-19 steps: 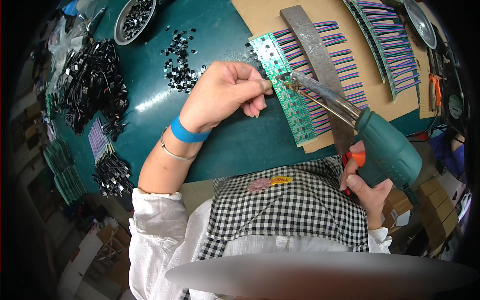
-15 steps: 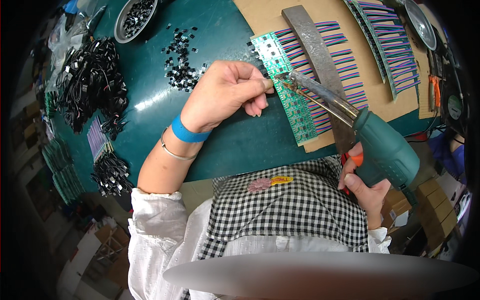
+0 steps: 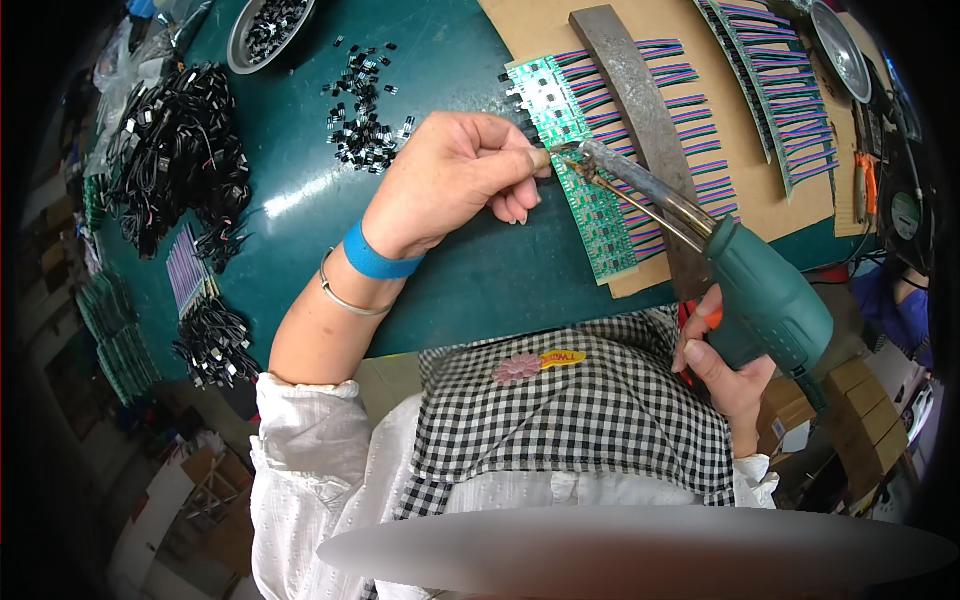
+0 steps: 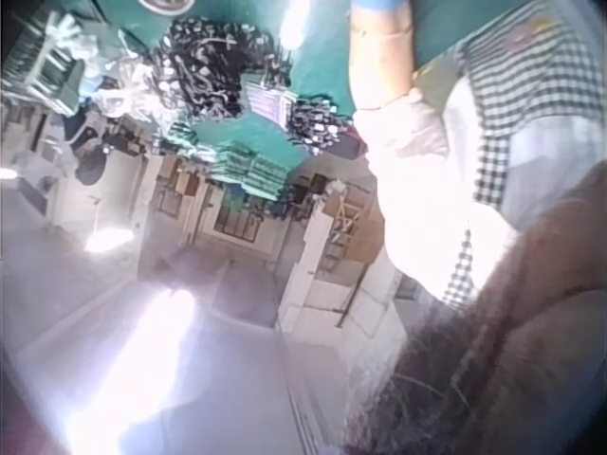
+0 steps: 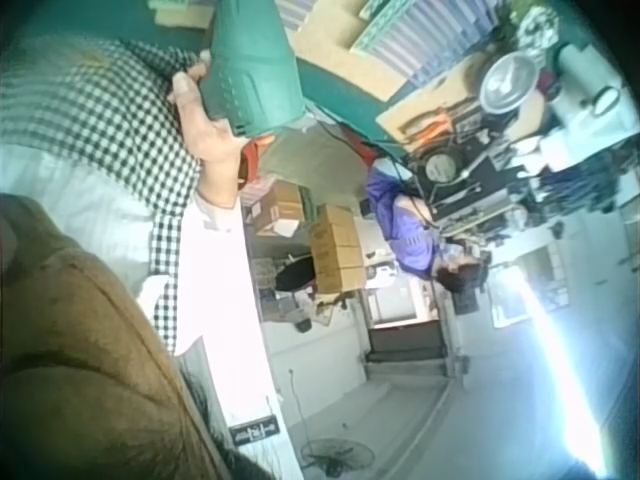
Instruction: The person assembles small electronic components by inserting pieces into a circuit board using a manual assembly tool.
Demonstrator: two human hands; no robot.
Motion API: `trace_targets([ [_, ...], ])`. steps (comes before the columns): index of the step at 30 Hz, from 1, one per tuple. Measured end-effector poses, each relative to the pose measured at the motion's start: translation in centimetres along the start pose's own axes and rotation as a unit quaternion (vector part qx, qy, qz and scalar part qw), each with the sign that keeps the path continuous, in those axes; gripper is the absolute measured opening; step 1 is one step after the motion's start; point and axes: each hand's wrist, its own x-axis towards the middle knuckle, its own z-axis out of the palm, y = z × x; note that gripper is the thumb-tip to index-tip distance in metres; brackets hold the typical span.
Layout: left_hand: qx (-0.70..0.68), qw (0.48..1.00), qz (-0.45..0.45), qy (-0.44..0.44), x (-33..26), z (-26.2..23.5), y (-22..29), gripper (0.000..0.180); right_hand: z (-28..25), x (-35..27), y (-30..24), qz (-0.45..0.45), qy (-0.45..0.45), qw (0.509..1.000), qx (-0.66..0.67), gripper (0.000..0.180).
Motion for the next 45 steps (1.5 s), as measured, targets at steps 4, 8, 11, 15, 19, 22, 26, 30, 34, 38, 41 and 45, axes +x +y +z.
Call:
trace_targets([
  [4,0.0,1.0,0.001,-0.003,0.0,0.0,0.0,0.016,-0.4,0.0,0.2,-0.001,-0.004,1.0,-0.029,0.03],
  [8,0.002,1.0,0.005,-0.005,0.0,0.0,-0.1,0.017,-0.8,-0.3,0.7,0.0,-0.014,0.999,-0.038,0.03],
  [11,0.006,1.0,0.006,0.0,0.0,0.0,-0.1,0.017,-0.1,-0.2,0.2,-0.008,0.034,0.999,-0.015,0.035],
  [15,0.012,1.0,0.008,0.005,-0.1,0.0,0.0,0.018,0.4,0.1,-1.1,-0.011,0.063,0.996,0.059,0.042],
  [19,0.005,1.0,0.007,0.0,0.1,0.0,-0.1,0.018,0.4,0.5,-1.5,-0.04,0.077,0.994,0.069,0.057],
  [22,0.007,1.0,0.013,-0.002,0.1,-0.1,-0.2,0.018,0.4,0.7,-1.7,-0.053,0.068,0.994,0.062,0.058],
  [26,0.003,1.0,0.013,-0.01,0.1,-0.2,-0.1,0.018,0.1,0.7,-1.6,-0.059,0.059,0.994,0.064,0.059],
  [30,-0.008,1.0,0.008,-0.023,-0.2,-0.5,0.1,0.017,0.1,0.7,-1.5,-0.075,0.063,0.992,0.082,0.058],
  [34,0.044,0.999,0.019,-0.022,-0.8,-2.0,0.9,0.018,-0.3,0.6,-1.3,-0.104,0.061,0.989,0.09,0.06],
  [38,0.223,0.937,0.15,0.222,-2.7,-5.4,2.4,0.013,-1.4,0.4,-1.0,-0.118,0.042,0.987,0.099,0.062],
  [41,0.396,0.811,0.258,0.343,-3.6,-7.1,1.8,0.006,-1.9,0.6,-0.6,-0.131,0.023,0.986,0.1,0.061],
  [45,0.513,0.758,0.269,0.299,-3.4,-6.4,0.3,0.01,-1.7,0.7,-0.4,-0.142,0.017,0.984,0.102,0.06],
])
